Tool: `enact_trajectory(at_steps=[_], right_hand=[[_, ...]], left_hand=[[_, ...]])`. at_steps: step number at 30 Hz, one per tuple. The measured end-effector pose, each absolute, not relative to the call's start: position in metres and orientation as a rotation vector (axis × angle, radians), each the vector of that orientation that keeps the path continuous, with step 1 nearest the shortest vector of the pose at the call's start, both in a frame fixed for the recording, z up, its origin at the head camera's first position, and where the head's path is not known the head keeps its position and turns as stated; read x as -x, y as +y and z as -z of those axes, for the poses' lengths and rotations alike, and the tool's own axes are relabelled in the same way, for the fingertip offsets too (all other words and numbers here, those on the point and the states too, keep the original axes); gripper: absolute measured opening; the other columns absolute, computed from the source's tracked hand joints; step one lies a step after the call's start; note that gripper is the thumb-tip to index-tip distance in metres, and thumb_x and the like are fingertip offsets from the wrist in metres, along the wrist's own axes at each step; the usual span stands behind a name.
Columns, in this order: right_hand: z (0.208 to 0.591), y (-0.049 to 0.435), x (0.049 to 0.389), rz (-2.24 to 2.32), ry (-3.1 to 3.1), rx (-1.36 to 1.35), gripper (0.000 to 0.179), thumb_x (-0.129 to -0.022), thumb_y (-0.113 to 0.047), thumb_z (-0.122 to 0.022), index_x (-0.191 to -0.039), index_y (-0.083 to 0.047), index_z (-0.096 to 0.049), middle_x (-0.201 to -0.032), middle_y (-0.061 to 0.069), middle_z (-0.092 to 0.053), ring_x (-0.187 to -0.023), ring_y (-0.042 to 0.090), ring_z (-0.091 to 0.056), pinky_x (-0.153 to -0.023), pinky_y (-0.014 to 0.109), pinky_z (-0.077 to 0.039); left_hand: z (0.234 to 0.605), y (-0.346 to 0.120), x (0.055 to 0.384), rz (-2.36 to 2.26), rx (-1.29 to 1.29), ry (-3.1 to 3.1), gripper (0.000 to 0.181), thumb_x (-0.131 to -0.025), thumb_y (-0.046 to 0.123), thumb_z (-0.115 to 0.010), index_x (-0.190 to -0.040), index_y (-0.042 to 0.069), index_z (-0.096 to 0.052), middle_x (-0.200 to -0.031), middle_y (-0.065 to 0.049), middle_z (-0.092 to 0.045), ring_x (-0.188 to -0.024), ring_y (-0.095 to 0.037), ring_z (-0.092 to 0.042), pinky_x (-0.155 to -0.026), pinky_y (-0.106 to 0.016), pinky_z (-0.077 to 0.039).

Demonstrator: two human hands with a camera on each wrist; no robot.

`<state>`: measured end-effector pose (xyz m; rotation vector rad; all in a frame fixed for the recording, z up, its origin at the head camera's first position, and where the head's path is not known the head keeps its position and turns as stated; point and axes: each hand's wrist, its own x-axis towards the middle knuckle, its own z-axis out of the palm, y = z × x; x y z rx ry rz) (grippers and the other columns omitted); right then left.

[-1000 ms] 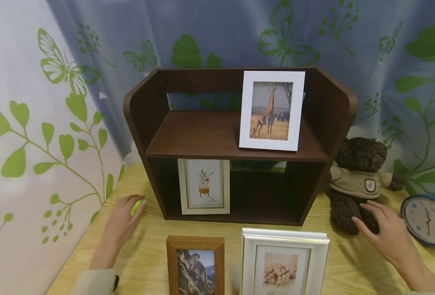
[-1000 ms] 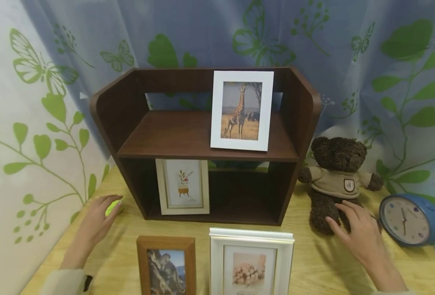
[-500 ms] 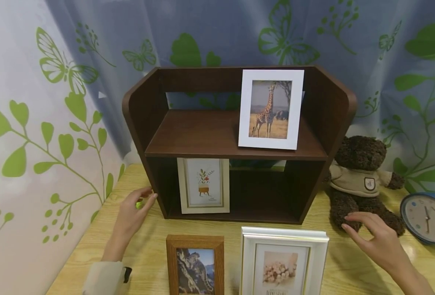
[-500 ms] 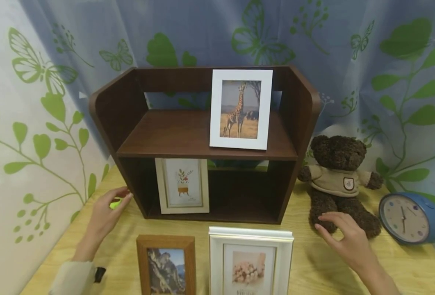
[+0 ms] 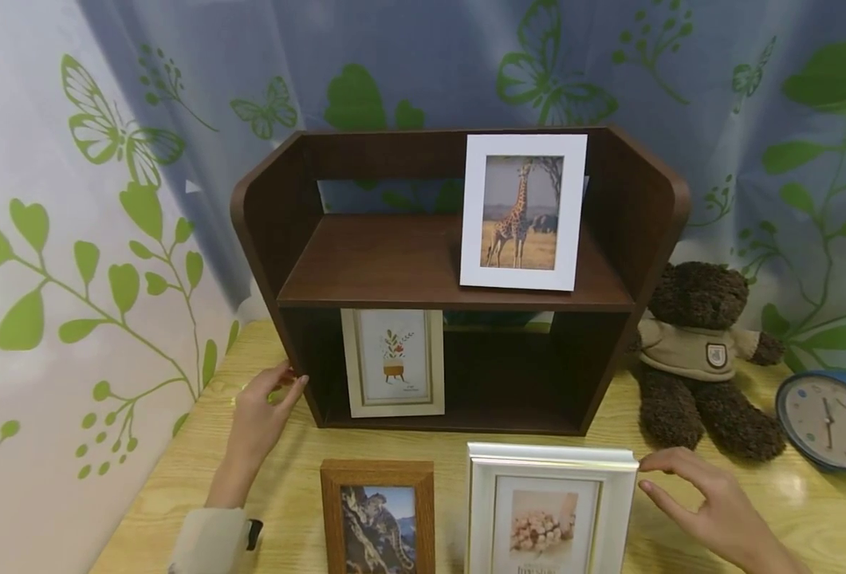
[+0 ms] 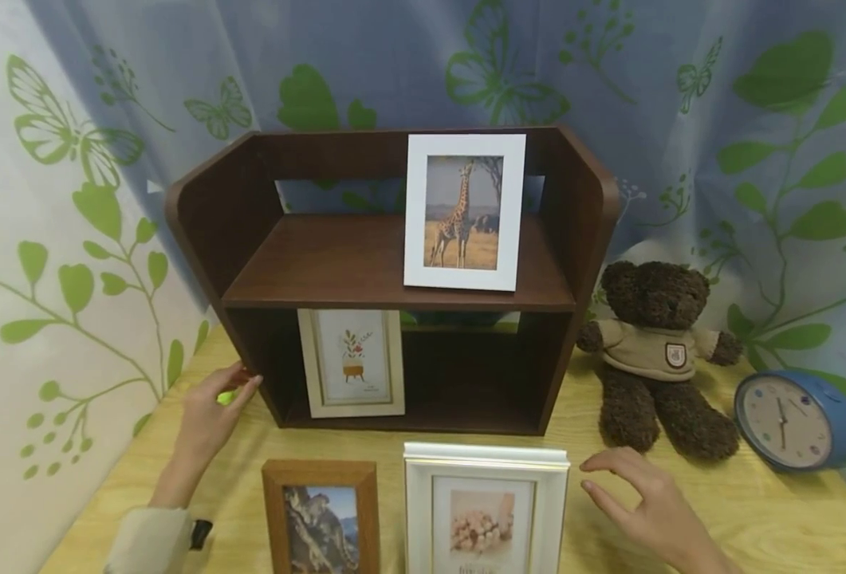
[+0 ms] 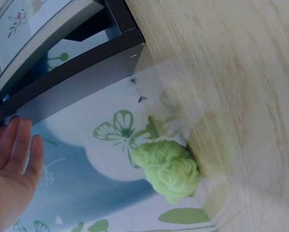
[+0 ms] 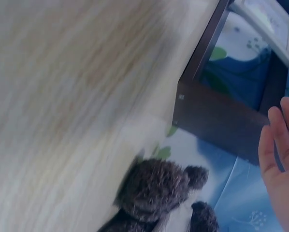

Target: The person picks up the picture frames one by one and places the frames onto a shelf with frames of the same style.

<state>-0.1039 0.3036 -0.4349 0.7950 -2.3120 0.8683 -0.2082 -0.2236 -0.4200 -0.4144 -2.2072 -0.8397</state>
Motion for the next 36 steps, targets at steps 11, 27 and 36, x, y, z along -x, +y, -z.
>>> enact_trajectory(at_steps=[11, 27, 36], right_hand=[[0.431, 0.286, 0.081, -1.118, -2.389, -0.978, 0.049, -0.072, 0.015, -0.071, -0.110, -0.014, -0.064, -0.103, -0.011, -0.064, -0.090, 0.003, -0.059, -0.074, 0.013, -0.048], [0.452, 0.275, 0.062, -1.416, -2.423, -0.873, 0.053, -0.070, 0.015, -0.073, -0.111, -0.016, -0.063, -0.093, -0.010, -0.066, -0.084, 0.004, -0.063, -0.066, 0.021, -0.055], [0.461, 0.267, 0.052, -1.897, -2.541, -0.565, 0.042, -0.086, 0.009, -0.062, -0.114, -0.022, -0.060, -0.099, -0.012, -0.064, -0.090, 0.003, -0.061, -0.070, 0.030, -0.060]], left_hand=[[0.416, -0.221, 0.210, 0.835, 0.413, -2.190, 0.023, -0.077, -0.003, -0.076, -0.099, -0.007, -0.067, -0.083, -0.019, -0.066, -0.076, -0.034, -0.065, -0.067, -0.046, -0.058], [0.415, -0.218, 0.213, 0.904, 0.462, -2.176, 0.026, -0.079, -0.005, -0.073, -0.104, -0.005, -0.066, -0.094, -0.021, -0.068, -0.085, -0.034, -0.067, -0.074, -0.030, -0.056], [0.414, -0.216, 0.212, 0.970, 0.453, -2.205, 0.029, -0.080, -0.007, -0.071, -0.109, -0.006, -0.064, -0.097, -0.023, -0.067, -0.090, -0.036, -0.066, -0.072, -0.036, -0.059]])
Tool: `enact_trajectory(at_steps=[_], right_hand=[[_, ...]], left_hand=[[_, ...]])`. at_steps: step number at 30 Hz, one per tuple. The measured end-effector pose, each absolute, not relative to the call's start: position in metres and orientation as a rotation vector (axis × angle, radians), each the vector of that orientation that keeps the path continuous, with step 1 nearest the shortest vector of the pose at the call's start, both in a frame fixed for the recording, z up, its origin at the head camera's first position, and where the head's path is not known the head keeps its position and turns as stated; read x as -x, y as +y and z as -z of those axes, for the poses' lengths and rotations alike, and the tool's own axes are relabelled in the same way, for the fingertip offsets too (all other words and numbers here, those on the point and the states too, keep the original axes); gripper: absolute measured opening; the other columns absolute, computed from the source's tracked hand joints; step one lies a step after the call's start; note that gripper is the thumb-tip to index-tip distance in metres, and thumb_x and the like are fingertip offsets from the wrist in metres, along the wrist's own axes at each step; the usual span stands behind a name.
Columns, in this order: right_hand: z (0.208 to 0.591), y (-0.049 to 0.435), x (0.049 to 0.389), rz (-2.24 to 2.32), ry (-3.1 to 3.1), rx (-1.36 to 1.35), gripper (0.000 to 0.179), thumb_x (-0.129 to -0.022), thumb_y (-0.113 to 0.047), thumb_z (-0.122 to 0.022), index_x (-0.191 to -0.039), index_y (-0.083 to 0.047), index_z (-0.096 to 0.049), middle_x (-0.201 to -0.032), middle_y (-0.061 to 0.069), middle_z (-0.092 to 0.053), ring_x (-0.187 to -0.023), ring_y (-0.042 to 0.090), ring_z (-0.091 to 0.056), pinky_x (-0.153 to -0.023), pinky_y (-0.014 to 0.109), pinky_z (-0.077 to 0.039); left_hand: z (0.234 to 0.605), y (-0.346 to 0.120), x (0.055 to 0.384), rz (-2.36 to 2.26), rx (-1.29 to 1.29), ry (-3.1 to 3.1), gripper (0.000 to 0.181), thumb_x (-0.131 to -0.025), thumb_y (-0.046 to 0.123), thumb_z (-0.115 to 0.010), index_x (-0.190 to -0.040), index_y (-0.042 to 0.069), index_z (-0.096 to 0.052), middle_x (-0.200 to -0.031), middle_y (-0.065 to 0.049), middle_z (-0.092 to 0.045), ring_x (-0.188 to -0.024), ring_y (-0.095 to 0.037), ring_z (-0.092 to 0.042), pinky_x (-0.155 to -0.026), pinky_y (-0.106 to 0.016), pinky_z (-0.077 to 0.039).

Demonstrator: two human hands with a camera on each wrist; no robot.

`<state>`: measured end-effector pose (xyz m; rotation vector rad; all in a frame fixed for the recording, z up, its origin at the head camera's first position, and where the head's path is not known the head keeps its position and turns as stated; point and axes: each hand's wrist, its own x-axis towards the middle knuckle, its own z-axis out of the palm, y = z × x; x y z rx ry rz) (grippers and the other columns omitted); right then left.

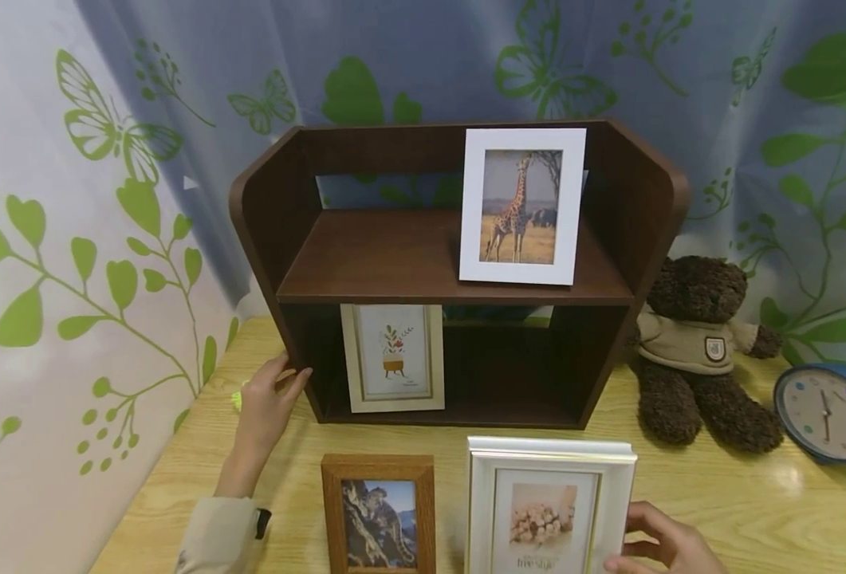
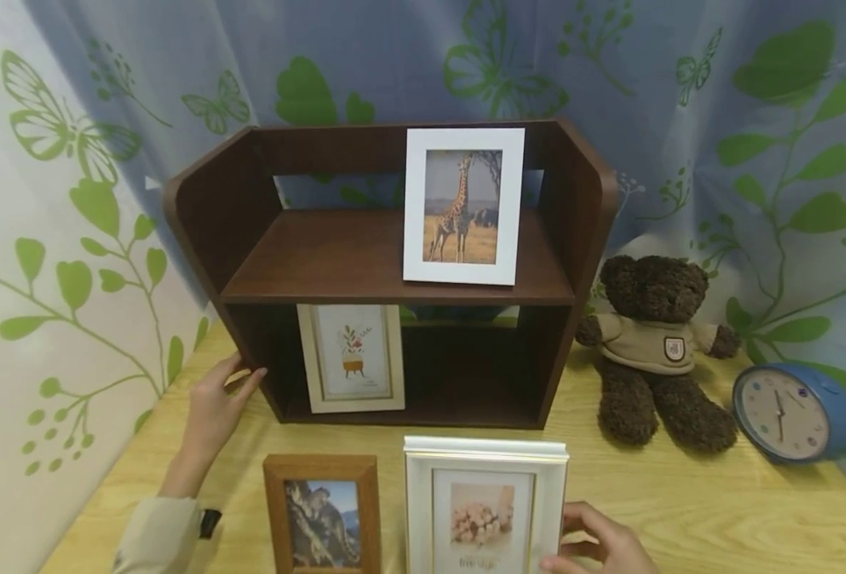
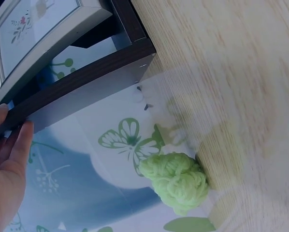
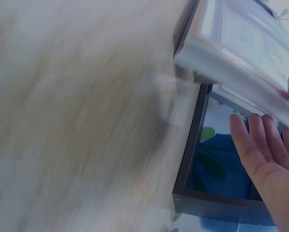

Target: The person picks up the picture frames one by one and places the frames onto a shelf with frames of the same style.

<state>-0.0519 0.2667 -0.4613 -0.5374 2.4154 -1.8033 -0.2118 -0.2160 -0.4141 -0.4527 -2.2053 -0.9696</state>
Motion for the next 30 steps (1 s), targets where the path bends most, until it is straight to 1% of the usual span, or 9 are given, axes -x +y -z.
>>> enact_trajectory(at_steps=[4, 6, 9, 11, 16, 19, 24, 28, 30], right_hand=[[0.461, 0.261, 0.049, 1.845, 2.312, 0.253, 0.036, -0.089, 0.000, -0.063, -0.112, -0.028, -0.060, -0.096, -0.010, -0.064, -0.086, 0.009, -0.064, -0.069, 0.033, -0.060], [0.461, 0.257, 0.048, 1.857, 2.316, 0.140, 0.032, -0.089, -0.002, -0.064, -0.111, -0.025, -0.062, -0.093, -0.008, -0.065, -0.083, 0.011, -0.065, -0.067, 0.034, -0.060], [0.463, 0.251, 0.046, 1.886, 2.395, 0.057, 0.028, -0.086, 0.000, -0.066, -0.111, -0.012, -0.063, -0.090, -0.006, -0.065, -0.081, 0.011, -0.064, -0.064, 0.033, -0.059], [0.464, 0.245, 0.045, 1.900, 2.472, -0.024, 0.029, -0.083, 0.003, -0.068, -0.111, -0.001, -0.062, -0.088, -0.004, -0.065, -0.079, 0.010, -0.064, -0.062, 0.033, -0.059], [0.461, 0.230, 0.043, 1.888, 2.607, -0.292, 0.038, -0.075, 0.005, -0.074, -0.111, 0.009, -0.060, -0.081, 0.000, -0.066, -0.074, 0.009, -0.063, -0.059, 0.031, -0.059], [0.463, 0.227, 0.041, 1.894, 2.632, -0.346, 0.039, -0.074, 0.004, -0.076, -0.110, 0.007, -0.062, -0.080, -0.001, -0.066, -0.074, 0.008, -0.063, -0.058, 0.030, -0.059], [0.468, 0.229, 0.038, 2.037, 2.643, -0.248, 0.036, -0.072, 0.010, -0.075, -0.104, -0.004, -0.068, -0.079, -0.005, -0.068, -0.073, 0.008, -0.064, -0.055, 0.028, -0.057], [0.472, 0.230, 0.036, 2.173, 2.626, -0.157, 0.043, -0.071, 0.017, -0.072, -0.102, -0.014, -0.070, -0.078, -0.006, -0.069, -0.072, 0.006, -0.064, -0.054, 0.023, -0.056], [0.474, 0.229, 0.035, 2.238, 2.606, -0.115, 0.046, -0.070, 0.020, -0.071, -0.101, -0.014, -0.070, -0.078, -0.006, -0.069, -0.072, 0.006, -0.064, -0.054, 0.021, -0.055]], left_hand=[[0.413, -0.216, 0.209, 0.986, 0.440, -2.210, 0.028, -0.081, -0.007, -0.070, -0.109, -0.006, -0.064, -0.097, -0.023, -0.066, -0.092, -0.038, -0.065, -0.071, -0.038, -0.060], [0.413, -0.216, 0.209, 0.997, 0.440, -2.206, 0.028, -0.082, -0.007, -0.070, -0.109, -0.007, -0.064, -0.098, -0.024, -0.066, -0.092, -0.038, -0.065, -0.071, -0.037, -0.059], [0.412, -0.216, 0.209, 1.020, 0.431, -2.202, 0.028, -0.082, -0.007, -0.069, -0.110, -0.007, -0.064, -0.099, -0.024, -0.066, -0.093, -0.038, -0.065, -0.073, -0.035, -0.059], [0.412, -0.216, 0.210, 1.030, 0.422, -2.203, 0.029, -0.082, -0.007, -0.069, -0.111, -0.007, -0.063, -0.100, -0.025, -0.066, -0.094, -0.038, -0.065, -0.074, -0.033, -0.058], [0.413, -0.216, 0.210, 1.047, 0.406, -2.208, 0.031, -0.082, -0.007, -0.070, -0.112, -0.007, -0.063, -0.102, -0.025, -0.066, -0.095, -0.038, -0.065, -0.075, -0.031, -0.057], [0.413, -0.216, 0.210, 1.069, 0.393, -2.215, 0.031, -0.082, -0.007, -0.069, -0.112, -0.007, -0.063, -0.103, -0.025, -0.066, -0.096, -0.038, -0.065, -0.076, -0.030, -0.057], [0.414, -0.216, 0.211, 1.116, 0.381, -2.221, 0.033, -0.082, -0.007, -0.069, -0.114, -0.009, -0.062, -0.104, -0.026, -0.065, -0.096, -0.038, -0.065, -0.077, -0.029, -0.056], [0.414, -0.215, 0.212, 1.134, 0.379, -2.217, 0.033, -0.082, -0.007, -0.068, -0.115, -0.010, -0.061, -0.105, -0.027, -0.065, -0.095, -0.039, -0.065, -0.077, -0.031, -0.057], [0.413, -0.215, 0.212, 1.133, 0.380, -2.216, 0.033, -0.083, -0.008, -0.068, -0.115, -0.010, -0.061, -0.105, -0.028, -0.065, -0.094, -0.041, -0.065, -0.076, -0.034, -0.057]])
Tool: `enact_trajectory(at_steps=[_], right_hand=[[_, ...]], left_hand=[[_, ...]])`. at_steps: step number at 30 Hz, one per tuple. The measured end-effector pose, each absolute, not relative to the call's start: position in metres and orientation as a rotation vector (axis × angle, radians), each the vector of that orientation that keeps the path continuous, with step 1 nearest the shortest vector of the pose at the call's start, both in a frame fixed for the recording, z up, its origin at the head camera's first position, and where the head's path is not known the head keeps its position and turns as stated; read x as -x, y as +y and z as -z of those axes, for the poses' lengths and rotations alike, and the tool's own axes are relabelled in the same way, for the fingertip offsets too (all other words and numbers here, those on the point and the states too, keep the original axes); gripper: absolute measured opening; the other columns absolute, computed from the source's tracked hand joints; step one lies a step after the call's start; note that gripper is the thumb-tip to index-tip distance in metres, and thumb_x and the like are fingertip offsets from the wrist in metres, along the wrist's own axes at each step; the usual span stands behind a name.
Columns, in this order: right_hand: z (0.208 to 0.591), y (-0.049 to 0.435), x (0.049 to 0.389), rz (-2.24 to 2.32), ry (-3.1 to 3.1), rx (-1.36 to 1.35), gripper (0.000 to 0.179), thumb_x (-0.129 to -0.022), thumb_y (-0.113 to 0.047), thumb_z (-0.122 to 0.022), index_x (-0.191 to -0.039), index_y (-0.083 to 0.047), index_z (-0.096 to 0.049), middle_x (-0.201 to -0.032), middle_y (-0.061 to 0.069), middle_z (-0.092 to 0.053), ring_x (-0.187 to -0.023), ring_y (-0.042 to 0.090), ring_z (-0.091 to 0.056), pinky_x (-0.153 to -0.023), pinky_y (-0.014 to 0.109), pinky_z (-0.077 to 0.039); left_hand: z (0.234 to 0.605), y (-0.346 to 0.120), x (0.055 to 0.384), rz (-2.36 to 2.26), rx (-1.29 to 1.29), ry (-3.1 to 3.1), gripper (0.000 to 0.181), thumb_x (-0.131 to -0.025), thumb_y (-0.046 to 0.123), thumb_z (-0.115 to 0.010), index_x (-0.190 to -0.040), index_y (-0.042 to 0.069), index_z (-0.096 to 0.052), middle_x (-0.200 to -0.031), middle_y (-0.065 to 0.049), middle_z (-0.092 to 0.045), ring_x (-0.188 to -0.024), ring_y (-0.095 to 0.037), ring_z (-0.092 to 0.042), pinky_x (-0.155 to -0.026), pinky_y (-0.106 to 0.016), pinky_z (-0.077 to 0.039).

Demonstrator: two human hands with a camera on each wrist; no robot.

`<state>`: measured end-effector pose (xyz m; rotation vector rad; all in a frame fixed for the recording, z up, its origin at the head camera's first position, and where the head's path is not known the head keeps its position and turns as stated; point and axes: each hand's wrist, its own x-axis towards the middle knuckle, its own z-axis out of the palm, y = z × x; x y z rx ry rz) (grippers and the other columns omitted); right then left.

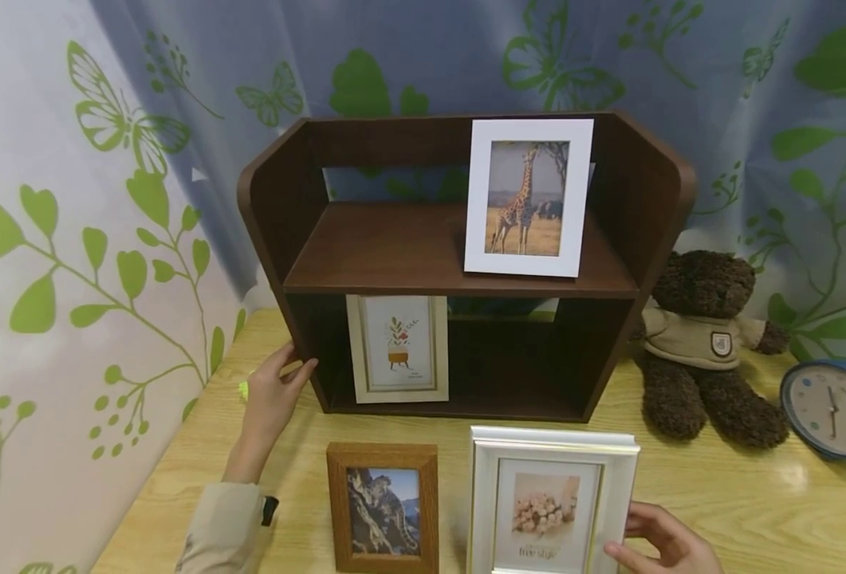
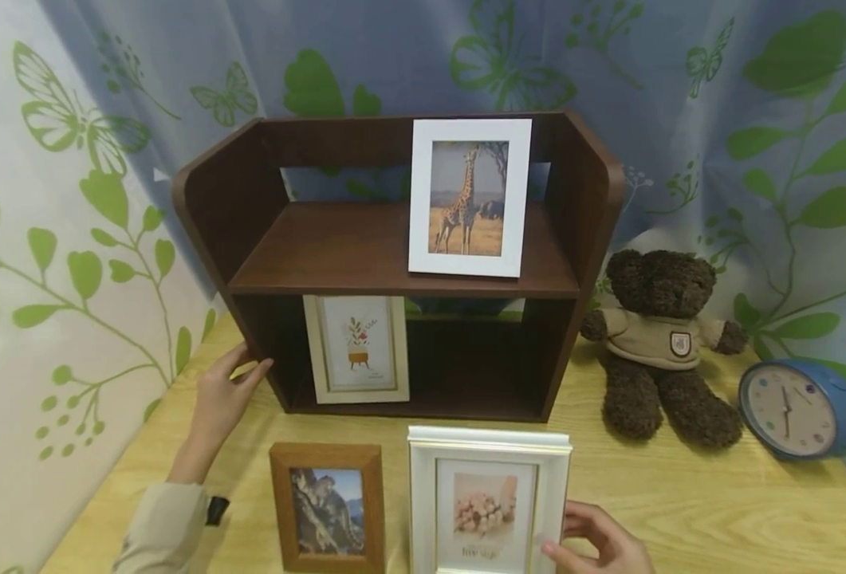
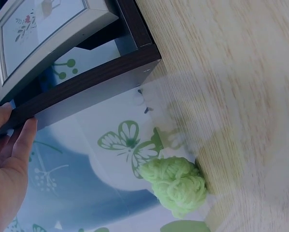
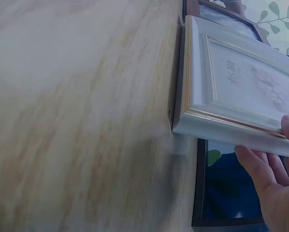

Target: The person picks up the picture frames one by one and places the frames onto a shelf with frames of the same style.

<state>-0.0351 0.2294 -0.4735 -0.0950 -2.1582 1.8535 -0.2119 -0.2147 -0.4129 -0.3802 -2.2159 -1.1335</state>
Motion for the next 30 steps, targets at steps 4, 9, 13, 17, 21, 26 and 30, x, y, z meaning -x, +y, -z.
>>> enact_trajectory(at_steps=[4, 9, 13, 17, 21, 26, 30], right_hand=[[0.472, 0.229, 0.035, -1.874, -2.097, 0.032, 0.046, -0.068, 0.023, -0.069, -0.100, -0.011, -0.071, -0.079, -0.005, -0.069, -0.072, 0.006, -0.064, -0.057, 0.018, -0.054], [0.466, 0.229, 0.035, -1.836, -2.168, 0.126, 0.036, -0.070, 0.017, -0.073, -0.098, -0.006, -0.071, -0.078, -0.005, -0.070, -0.072, 0.007, -0.065, -0.059, 0.018, -0.055], [0.463, 0.229, 0.038, -1.845, -2.247, 0.303, 0.029, -0.072, 0.007, -0.077, -0.098, -0.002, -0.071, -0.077, -0.004, -0.070, -0.072, 0.009, -0.065, -0.060, 0.021, -0.056], [0.463, 0.231, 0.040, -1.924, -2.190, 0.314, 0.029, -0.073, 0.009, -0.076, -0.095, -0.009, -0.072, -0.076, -0.003, -0.070, -0.072, 0.009, -0.065, -0.060, 0.022, -0.056], [0.464, 0.231, 0.041, -2.016, -2.032, 0.135, 0.037, -0.072, 0.018, -0.070, -0.093, -0.012, -0.073, -0.076, -0.002, -0.070, -0.073, 0.007, -0.065, -0.061, 0.020, -0.057], [0.456, 0.229, 0.045, -1.940, -2.056, 0.091, 0.033, -0.072, 0.017, -0.071, -0.095, -0.007, -0.072, -0.078, -0.004, -0.071, -0.073, 0.005, -0.065, -0.067, 0.013, -0.054], [0.448, 0.229, 0.049, -1.939, -2.087, 0.086, 0.029, -0.073, 0.016, -0.071, -0.097, -0.001, -0.070, -0.082, -0.005, -0.071, -0.076, 0.005, -0.065, -0.069, 0.013, -0.054]], left_hand=[[0.411, -0.214, 0.212, 1.137, 0.375, -2.223, 0.033, -0.083, -0.008, -0.068, -0.115, -0.010, -0.061, -0.105, -0.028, -0.064, -0.094, -0.042, -0.065, -0.075, -0.036, -0.057], [0.412, -0.215, 0.212, 1.127, 0.353, -2.239, 0.034, -0.082, -0.007, -0.069, -0.116, -0.010, -0.061, -0.106, -0.029, -0.064, -0.095, -0.042, -0.065, -0.074, -0.035, -0.057], [0.413, -0.216, 0.212, 1.134, 0.351, -2.244, 0.035, -0.083, -0.006, -0.069, -0.117, -0.010, -0.060, -0.106, -0.029, -0.064, -0.095, -0.042, -0.065, -0.075, -0.035, -0.057], [0.414, -0.217, 0.212, 1.146, 0.357, -2.247, 0.035, -0.083, -0.006, -0.069, -0.117, -0.009, -0.061, -0.108, -0.027, -0.064, -0.096, -0.039, -0.065, -0.077, -0.029, -0.057], [0.415, -0.218, 0.211, 1.156, 0.366, -2.243, 0.034, -0.083, -0.006, -0.069, -0.116, -0.009, -0.061, -0.107, -0.026, -0.065, -0.096, -0.038, -0.065, -0.078, -0.025, -0.055], [0.415, -0.218, 0.212, 1.184, 0.358, -2.231, 0.034, -0.083, -0.007, -0.068, -0.116, -0.011, -0.061, -0.106, -0.028, -0.064, -0.096, -0.041, -0.064, -0.078, -0.027, -0.056], [0.414, -0.217, 0.212, 1.200, 0.360, -2.227, 0.034, -0.084, -0.006, -0.067, -0.117, -0.011, -0.060, -0.106, -0.029, -0.064, -0.096, -0.042, -0.064, -0.079, -0.027, -0.055]])
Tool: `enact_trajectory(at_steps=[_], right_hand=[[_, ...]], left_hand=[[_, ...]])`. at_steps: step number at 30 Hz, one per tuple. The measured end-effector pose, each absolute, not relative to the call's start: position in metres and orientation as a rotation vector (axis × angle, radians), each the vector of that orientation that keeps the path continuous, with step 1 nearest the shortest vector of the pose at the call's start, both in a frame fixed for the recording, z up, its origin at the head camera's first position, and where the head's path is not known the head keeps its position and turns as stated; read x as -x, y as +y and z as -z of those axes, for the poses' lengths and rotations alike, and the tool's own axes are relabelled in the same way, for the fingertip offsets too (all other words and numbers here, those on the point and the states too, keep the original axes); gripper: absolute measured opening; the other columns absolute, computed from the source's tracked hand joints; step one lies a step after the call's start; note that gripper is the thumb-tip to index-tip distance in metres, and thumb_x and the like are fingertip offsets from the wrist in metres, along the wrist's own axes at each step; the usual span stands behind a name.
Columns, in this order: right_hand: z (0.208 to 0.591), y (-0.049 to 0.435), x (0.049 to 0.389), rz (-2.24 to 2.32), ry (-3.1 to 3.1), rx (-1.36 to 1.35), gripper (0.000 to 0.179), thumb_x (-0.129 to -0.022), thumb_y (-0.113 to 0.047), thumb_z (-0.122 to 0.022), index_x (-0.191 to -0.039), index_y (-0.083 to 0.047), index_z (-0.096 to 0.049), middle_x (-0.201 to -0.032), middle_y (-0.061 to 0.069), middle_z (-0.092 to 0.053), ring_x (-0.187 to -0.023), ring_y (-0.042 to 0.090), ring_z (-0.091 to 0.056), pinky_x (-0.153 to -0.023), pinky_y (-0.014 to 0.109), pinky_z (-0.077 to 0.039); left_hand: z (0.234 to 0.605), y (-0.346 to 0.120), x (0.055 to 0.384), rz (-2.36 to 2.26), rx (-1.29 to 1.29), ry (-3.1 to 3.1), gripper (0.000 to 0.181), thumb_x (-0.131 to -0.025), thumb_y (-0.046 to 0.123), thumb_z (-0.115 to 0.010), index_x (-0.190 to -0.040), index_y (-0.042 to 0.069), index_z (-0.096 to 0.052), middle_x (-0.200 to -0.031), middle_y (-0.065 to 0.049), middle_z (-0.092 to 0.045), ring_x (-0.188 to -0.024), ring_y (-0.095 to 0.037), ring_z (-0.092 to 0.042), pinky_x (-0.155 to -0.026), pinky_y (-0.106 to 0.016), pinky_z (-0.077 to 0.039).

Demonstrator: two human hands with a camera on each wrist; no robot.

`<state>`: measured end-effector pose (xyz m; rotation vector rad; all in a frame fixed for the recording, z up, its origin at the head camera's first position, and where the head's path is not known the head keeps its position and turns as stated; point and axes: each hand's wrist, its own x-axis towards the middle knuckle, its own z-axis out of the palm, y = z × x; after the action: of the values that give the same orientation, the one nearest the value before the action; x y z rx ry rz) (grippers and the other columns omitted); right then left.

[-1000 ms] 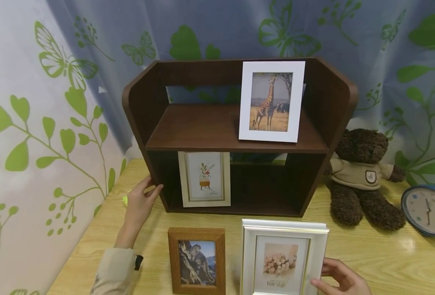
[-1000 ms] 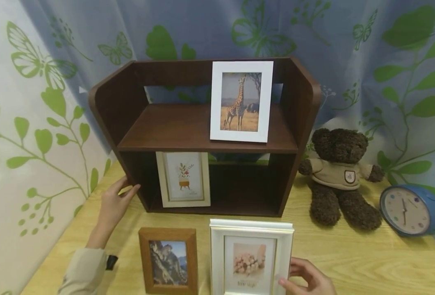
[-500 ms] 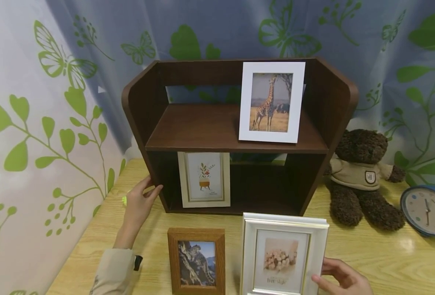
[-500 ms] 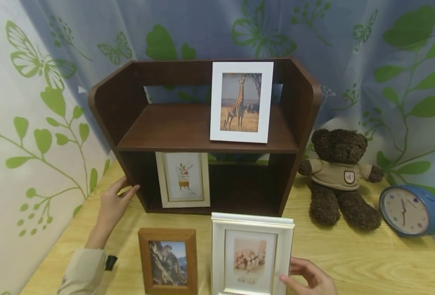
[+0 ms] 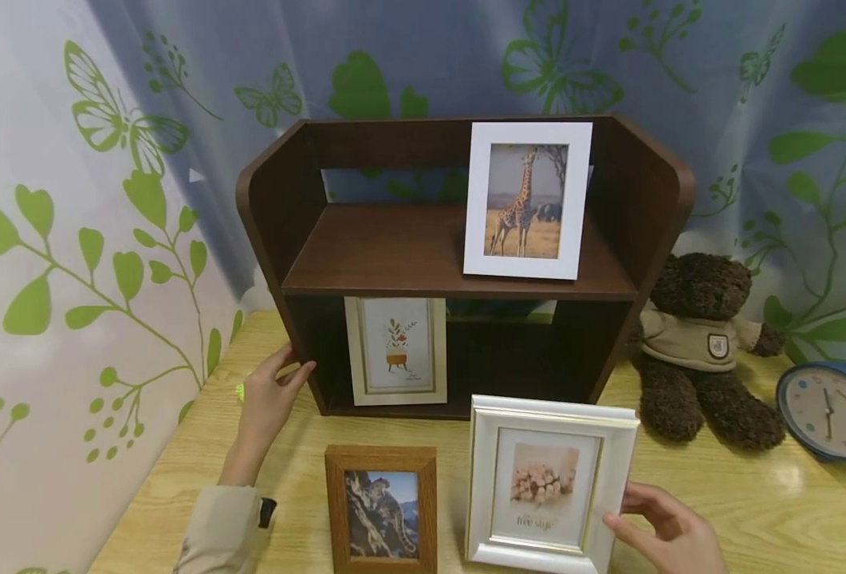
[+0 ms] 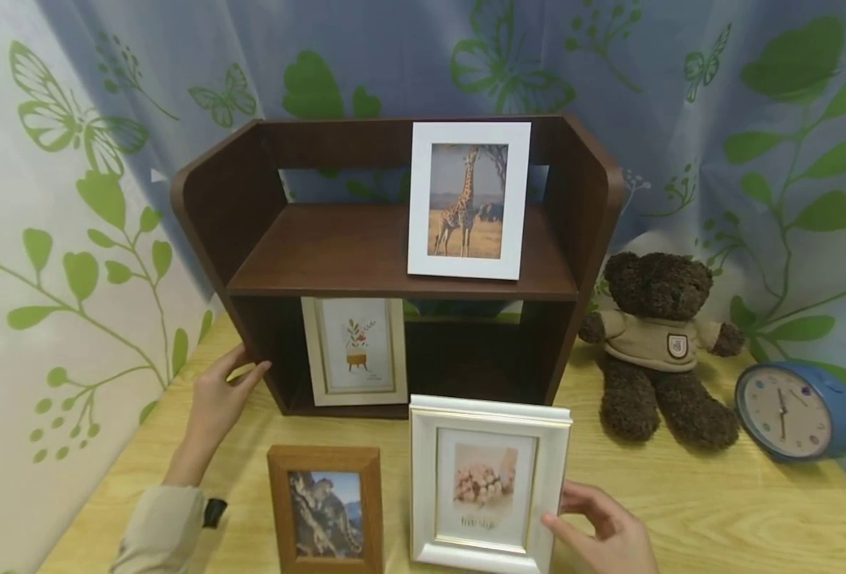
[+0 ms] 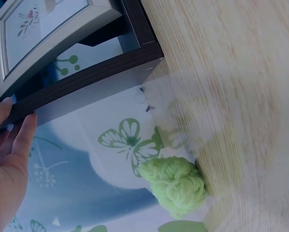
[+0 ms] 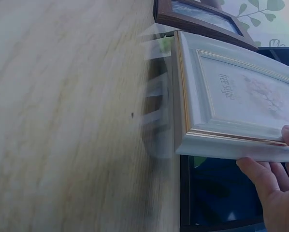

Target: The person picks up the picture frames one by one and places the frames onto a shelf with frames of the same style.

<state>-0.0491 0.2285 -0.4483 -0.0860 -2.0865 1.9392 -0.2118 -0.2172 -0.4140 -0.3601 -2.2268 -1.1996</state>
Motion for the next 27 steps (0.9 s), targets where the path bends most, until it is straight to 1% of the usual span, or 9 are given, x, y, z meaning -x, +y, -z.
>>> enact_trajectory(at_steps=[5, 8, 11, 15, 18, 20, 24, 27], right_hand=[[0.442, 0.228, 0.054, -1.943, -2.131, 0.055, 0.027, -0.074, 0.015, -0.071, -0.099, 0.003, -0.069, -0.085, -0.005, -0.071, -0.080, 0.004, -0.065, -0.069, 0.014, -0.054], [0.438, 0.228, 0.059, -1.879, -2.260, 0.164, 0.027, -0.077, 0.006, -0.074, -0.103, 0.003, -0.067, -0.086, -0.009, -0.070, -0.082, 0.002, -0.064, -0.070, 0.013, -0.054], [0.431, 0.227, 0.065, -1.772, -2.388, 0.252, 0.032, -0.079, -0.003, -0.076, -0.108, 0.004, -0.065, -0.086, -0.012, -0.068, -0.083, -0.001, -0.063, -0.070, 0.012, -0.053], [0.430, 0.226, 0.073, -1.721, -2.369, 0.152, 0.030, -0.078, 0.002, -0.075, -0.107, 0.001, -0.067, -0.084, -0.011, -0.067, -0.082, -0.002, -0.062, -0.069, 0.014, -0.055], [0.447, 0.237, 0.084, -1.736, -2.336, 0.070, 0.030, -0.079, 0.002, -0.074, -0.108, -0.002, -0.067, -0.086, -0.010, -0.069, -0.084, 0.000, -0.063, -0.069, 0.016, -0.056], [0.465, 0.249, 0.095, -1.739, -2.357, 0.072, 0.035, -0.081, -0.007, -0.076, -0.114, -0.003, -0.065, -0.090, -0.009, -0.070, -0.087, 0.001, -0.064, -0.070, 0.019, -0.057], [0.496, 0.270, 0.114, -1.705, -2.378, 0.043, 0.042, -0.081, -0.019, -0.077, -0.120, -0.010, -0.063, -0.100, -0.004, -0.070, -0.095, 0.005, -0.064, -0.074, 0.020, -0.058], [0.503, 0.278, 0.123, -1.702, -2.368, 0.018, 0.043, -0.081, -0.019, -0.077, -0.121, -0.010, -0.062, -0.104, 0.001, -0.069, -0.098, 0.008, -0.063, -0.076, 0.021, -0.058]], left_hand=[[0.414, -0.218, 0.211, 1.216, 0.363, -2.228, 0.034, -0.084, -0.006, -0.067, -0.117, -0.009, -0.061, -0.107, -0.027, -0.064, -0.097, -0.040, -0.064, -0.080, -0.026, -0.055], [0.414, -0.218, 0.211, 1.219, 0.363, -2.228, 0.035, -0.084, -0.006, -0.067, -0.118, -0.009, -0.061, -0.108, -0.028, -0.064, -0.097, -0.040, -0.064, -0.080, -0.024, -0.055], [0.414, -0.218, 0.212, 1.212, 0.362, -2.229, 0.035, -0.084, -0.006, -0.067, -0.118, -0.010, -0.060, -0.108, -0.028, -0.064, -0.097, -0.041, -0.064, -0.079, -0.022, -0.054], [0.413, -0.218, 0.212, 1.209, 0.371, -2.225, 0.034, -0.084, -0.007, -0.067, -0.118, -0.010, -0.060, -0.107, -0.029, -0.064, -0.096, -0.041, -0.064, -0.080, -0.023, -0.055], [0.413, -0.217, 0.212, 1.210, 0.378, -2.221, 0.034, -0.084, -0.008, -0.067, -0.117, -0.011, -0.060, -0.107, -0.029, -0.063, -0.096, -0.042, -0.064, -0.080, -0.022, -0.054], [0.413, -0.218, 0.212, 1.208, 0.380, -2.219, 0.035, -0.083, -0.008, -0.067, -0.117, -0.012, -0.060, -0.107, -0.029, -0.063, -0.096, -0.042, -0.064, -0.080, -0.020, -0.054], [0.414, -0.218, 0.212, 1.211, 0.383, -2.216, 0.035, -0.083, -0.009, -0.066, -0.118, -0.012, -0.060, -0.107, -0.030, -0.063, -0.097, -0.042, -0.063, -0.080, -0.018, -0.053], [0.414, -0.217, 0.212, 1.209, 0.383, -2.217, 0.035, -0.083, -0.009, -0.067, -0.118, -0.012, -0.060, -0.107, -0.030, -0.063, -0.097, -0.042, -0.063, -0.080, -0.020, -0.054]])
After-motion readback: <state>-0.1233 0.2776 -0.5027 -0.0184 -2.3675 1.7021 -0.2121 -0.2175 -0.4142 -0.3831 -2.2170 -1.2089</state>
